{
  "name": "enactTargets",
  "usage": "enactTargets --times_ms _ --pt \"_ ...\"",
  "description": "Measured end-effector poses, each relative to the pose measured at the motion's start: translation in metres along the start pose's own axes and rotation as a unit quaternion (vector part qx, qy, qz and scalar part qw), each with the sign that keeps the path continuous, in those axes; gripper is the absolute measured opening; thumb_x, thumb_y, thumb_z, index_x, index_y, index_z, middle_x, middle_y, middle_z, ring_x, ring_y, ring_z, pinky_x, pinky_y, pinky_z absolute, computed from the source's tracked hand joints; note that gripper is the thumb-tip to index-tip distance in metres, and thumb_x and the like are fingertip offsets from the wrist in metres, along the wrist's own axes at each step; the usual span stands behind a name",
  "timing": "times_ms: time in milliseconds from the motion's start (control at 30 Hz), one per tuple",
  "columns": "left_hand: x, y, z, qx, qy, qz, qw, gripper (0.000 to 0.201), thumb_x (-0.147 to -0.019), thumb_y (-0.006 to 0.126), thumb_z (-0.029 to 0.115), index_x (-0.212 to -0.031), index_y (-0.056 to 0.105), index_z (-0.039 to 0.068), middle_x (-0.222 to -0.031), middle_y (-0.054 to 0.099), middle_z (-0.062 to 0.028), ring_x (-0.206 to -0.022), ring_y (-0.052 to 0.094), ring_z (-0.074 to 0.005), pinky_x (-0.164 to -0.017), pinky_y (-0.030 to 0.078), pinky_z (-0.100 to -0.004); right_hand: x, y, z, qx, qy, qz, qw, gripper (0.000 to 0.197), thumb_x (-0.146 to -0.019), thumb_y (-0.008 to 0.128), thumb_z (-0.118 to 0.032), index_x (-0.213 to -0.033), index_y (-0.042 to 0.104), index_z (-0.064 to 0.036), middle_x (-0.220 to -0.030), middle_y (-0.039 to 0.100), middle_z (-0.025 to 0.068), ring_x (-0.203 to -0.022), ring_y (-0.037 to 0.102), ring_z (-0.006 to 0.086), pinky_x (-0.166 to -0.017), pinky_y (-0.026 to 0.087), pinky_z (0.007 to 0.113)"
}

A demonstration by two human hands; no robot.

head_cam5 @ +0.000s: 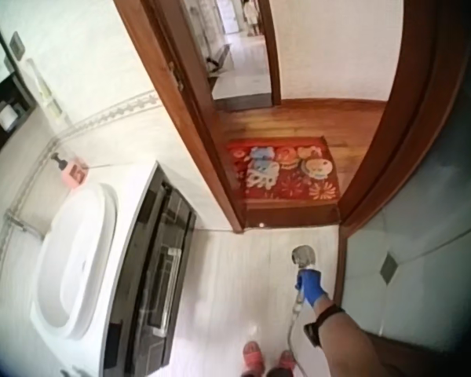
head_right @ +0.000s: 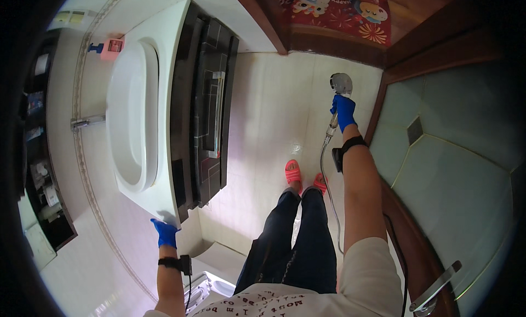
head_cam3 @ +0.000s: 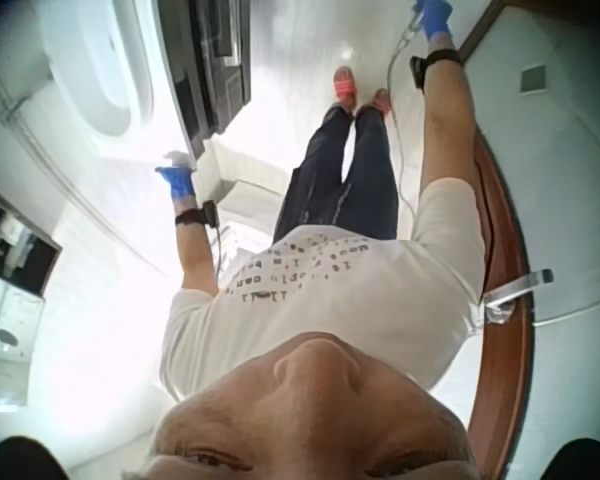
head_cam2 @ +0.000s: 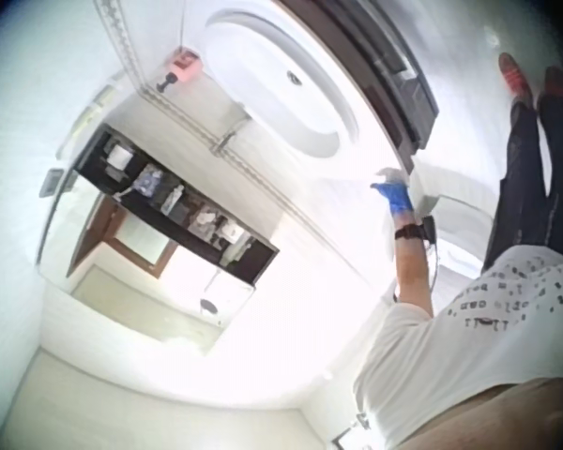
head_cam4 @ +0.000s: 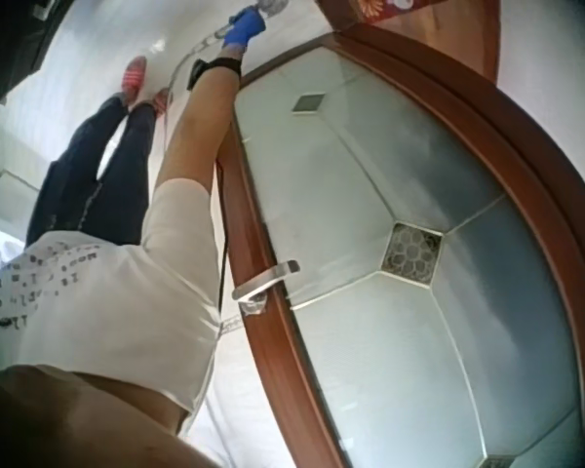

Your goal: The person applies cleaning solution to a toilet bowl and scrubs it with a toilet brush before rinsing it with a hand shower.

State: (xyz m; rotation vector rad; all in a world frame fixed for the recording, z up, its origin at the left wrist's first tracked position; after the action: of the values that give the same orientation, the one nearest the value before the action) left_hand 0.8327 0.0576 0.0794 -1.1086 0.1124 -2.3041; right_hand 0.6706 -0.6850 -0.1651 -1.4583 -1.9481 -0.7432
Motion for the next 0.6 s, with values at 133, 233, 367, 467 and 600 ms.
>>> enactTargets --times_ms 133,233,367,467,600 --pt "-0.029 -0.002 0.003 0.033 0.05 -0.001 0.998 0.062 -0.08 0.019 0.058 -0.106 0.047 0.008 -0.108 0.047 -0.007 -0.098 0.042 -0.0221 -0.09 0.029 -0.0289 -0.006 0.008 -0.016 0.037 -0.032 0.019 0.999 0.014 -0.064 0.053 -0.005 -0.052 0.045 -0.005 -0.046 0.043 0.0038 -0.033 0.039 0.0133 -0.032 0.033 0.026" --pt "-0.07 -0.051 0.017 -0.047 0.16 -0.007 0.986 0.061 -0.082 0.02 0.055 -0.11 0.045 0.006 -0.108 0.047 -0.0067 -0.099 0.042 -0.0206 -0.089 0.03 -0.03 -0.012 0.029 -0.021 -0.094 -0.047 0.007 0.994 0.013 -0.064 0.052 -0.004 -0.054 0.044 -0.0039 -0.047 0.043 0.0043 -0.034 0.039 0.0138 -0.033 0.033 0.026" --pt "-0.073 -0.047 0.025 -0.142 0.245 0.062 0.957 0.061 -0.084 0.019 0.051 -0.117 0.039 0.004 -0.113 0.044 -0.0055 -0.103 0.04 -0.0185 -0.091 0.028 -0.029 -0.032 0.05 -0.033 -0.186 -0.083 -0.011 0.979 0.012 -0.065 0.053 -0.004 -0.056 0.046 -0.0024 -0.05 0.044 0.0056 -0.037 0.041 0.0143 -0.035 0.035 0.025" --pt "-0.064 -0.021 0.008 -0.067 0.217 0.021 0.974 0.059 -0.084 0.019 0.05 -0.118 0.038 0.004 -0.113 0.045 -0.0069 -0.103 0.041 -0.02 -0.092 0.028 -0.0299 -0.047 0.074 -0.019 -0.182 -0.071 -0.01 0.981 0.011 -0.065 0.053 -0.003 -0.056 0.046 -0.0024 -0.05 0.045 0.0058 -0.039 0.042 0.014 -0.035 0.036 0.025" --pt "-0.038 -0.007 0.008 -0.054 0.215 0.002 0.975 0.057 -0.085 0.018 0.048 -0.118 0.038 0.005 -0.112 0.045 -0.0081 -0.103 0.042 -0.022 -0.092 0.03 -0.0307 -0.046 0.11 0.003 -0.186 -0.062 -0.039 0.98 0.009 -0.063 0.052 -0.001 -0.057 0.045 -0.0027 -0.05 0.043 0.006 -0.039 0.042 0.0145 -0.038 0.037 0.026"
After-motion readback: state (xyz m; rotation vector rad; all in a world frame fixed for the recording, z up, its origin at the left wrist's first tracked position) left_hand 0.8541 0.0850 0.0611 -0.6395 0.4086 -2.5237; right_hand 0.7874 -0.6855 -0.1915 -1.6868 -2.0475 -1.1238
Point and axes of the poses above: each hand's wrist, its own x-axis away from the middle knuckle, its own y-axis out of the palm, z = x × y, the point moved 7 cm from there along -x, towards the middle knuckle
